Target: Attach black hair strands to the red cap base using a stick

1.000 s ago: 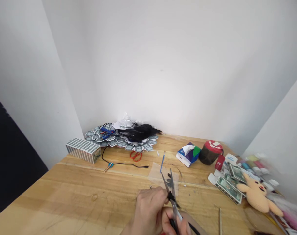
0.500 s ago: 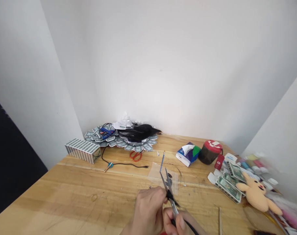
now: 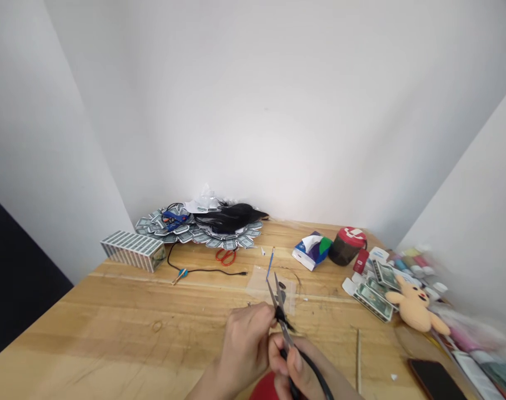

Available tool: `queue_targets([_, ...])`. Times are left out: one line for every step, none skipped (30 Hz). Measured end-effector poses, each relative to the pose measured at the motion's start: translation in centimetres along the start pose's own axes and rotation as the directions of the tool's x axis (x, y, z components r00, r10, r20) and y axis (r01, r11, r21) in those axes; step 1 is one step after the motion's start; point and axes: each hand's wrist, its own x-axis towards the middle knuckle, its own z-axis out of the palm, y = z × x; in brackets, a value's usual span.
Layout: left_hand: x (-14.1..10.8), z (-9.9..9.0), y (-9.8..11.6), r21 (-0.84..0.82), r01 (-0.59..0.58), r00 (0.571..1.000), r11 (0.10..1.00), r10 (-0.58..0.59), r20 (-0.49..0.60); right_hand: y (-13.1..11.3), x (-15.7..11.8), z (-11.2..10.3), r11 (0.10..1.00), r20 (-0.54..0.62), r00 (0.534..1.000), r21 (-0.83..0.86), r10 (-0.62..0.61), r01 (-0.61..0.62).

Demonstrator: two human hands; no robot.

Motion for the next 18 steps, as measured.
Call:
queue_targets([0.0, 0.0, 0.0, 0.000, 0.000, 1.000, 1.000, 0.000, 0.001, -0.1, 0.0, 0.0, 1.000, 0.005, 1.000, -0.001, -0.002, 0.002])
queue_targets([0.0, 0.0, 0.0, 0.002, -0.002, 1.000, 1.000, 0.002, 0.002, -0.3, 0.0, -0.1, 1.000, 0.010, 1.000, -0.002, -0.002, 0.002])
queue_targets([0.0, 0.0, 0.0, 0.003, -0.004, 1.000, 1.000, 0.004, 0.003, -0.4, -0.1, -0.1, 1.000, 0.013, 1.000, -0.002, 0.000, 0.000])
queue_targets([0.0, -0.1, 0.1, 0.004, -0.009, 1.000, 1.000, 0.009, 0.004, -0.5, -0.1, -0.2, 1.000, 0.013, 1.000, -0.003, 0.004, -0.004])
queue_targets([0.0, -0.1, 0.1, 0.006, -0.013, 1.000, 1.000, 0.013, 0.004, -0.5, -0.3, -0.2, 1.000, 0.007, 1.000, -0.003, 0.008, -0.008])
queue_targets([0.0, -0.1, 0.1, 0.007, -0.016, 1.000, 1.000, 0.016, 0.005, -0.6, -0.4, -0.2, 1.000, -0.004, 1.000, -0.003, 0.013, -0.013])
queue_targets([0.0, -0.1, 0.1, 0.009, -0.017, 1.000, 1.000, 0.017, 0.005, -0.6, -0.6, -0.1, 1.000, -0.021, 1.000, -0.003, 0.017, -0.017])
queue_targets([0.0, -0.1, 0.2, 0.012, -0.016, 1.000, 1.000, 0.016, 0.004, -0.6, -0.7, -0.1, 1.000, -0.039, 0.999, -0.005, 0.021, -0.021])
queue_targets([0.0, -0.1, 0.2, 0.016, -0.013, 1.000, 1.000, 0.013, 0.002, -0.5, -0.8, 0.0, 1.000, -0.055, 0.998, -0.008, 0.024, -0.025])
queue_targets([0.0, -0.1, 0.2, 0.020, -0.010, 1.000, 1.000, 0.010, -0.002, -0.5, -0.8, 0.1, 1.000, -0.066, 0.997, -0.012, 0.026, -0.027])
queue_targets([0.0, -0.1, 0.2, 0.022, -0.010, 1.000, 1.000, 0.010, -0.004, -0.4, -0.6, 0.1, 1.000, -0.068, 0.997, -0.015, 0.024, -0.025])
queue_targets([0.0, -0.1, 0.2, 0.024, -0.011, 1.000, 1.000, 0.011, -0.006, -0.2, -0.5, 0.1, 1.000, -0.058, 0.998, -0.018, 0.019, -0.020])
queue_targets([-0.1, -0.1, 0.1, 0.024, -0.014, 1.000, 1.000, 0.014, -0.007, -0.1, -0.2, 0.1, 1.000, -0.041, 0.999, -0.019, 0.010, -0.011])
queue_targets([-0.1, 0.0, 0.1, 0.026, -0.018, 1.000, 1.000, 0.018, -0.005, 0.1, 0.1, 0.1, 1.000, -0.021, 1.000, -0.018, 0.000, -0.001])
queue_targets([-0.1, 0.0, 0.1, 0.027, -0.021, 1.000, 0.999, 0.021, -0.002, 0.2, 0.4, 0.0, 1.000, -0.003, 1.000, -0.016, -0.009, 0.009])
queue_targets([-0.1, 0.0, 0.0, 0.027, -0.024, 1.000, 0.999, 0.024, 0.001, 0.3, 0.6, 0.0, 1.000, 0.011, 1.000, -0.014, -0.016, 0.016])
queue_targets([-0.1, 0.1, 0.0, 0.026, -0.026, 1.000, 0.999, 0.026, 0.002, 0.3, 0.7, -0.1, 1.000, 0.017, 1.000, -0.012, -0.020, 0.021])
queue_targets([-0.1, 0.1, 0.0, 0.025, -0.029, 1.000, 0.999, 0.029, 0.001, 0.3, 0.7, -0.2, 1.000, 0.016, 1.000, -0.010, -0.021, 0.021])
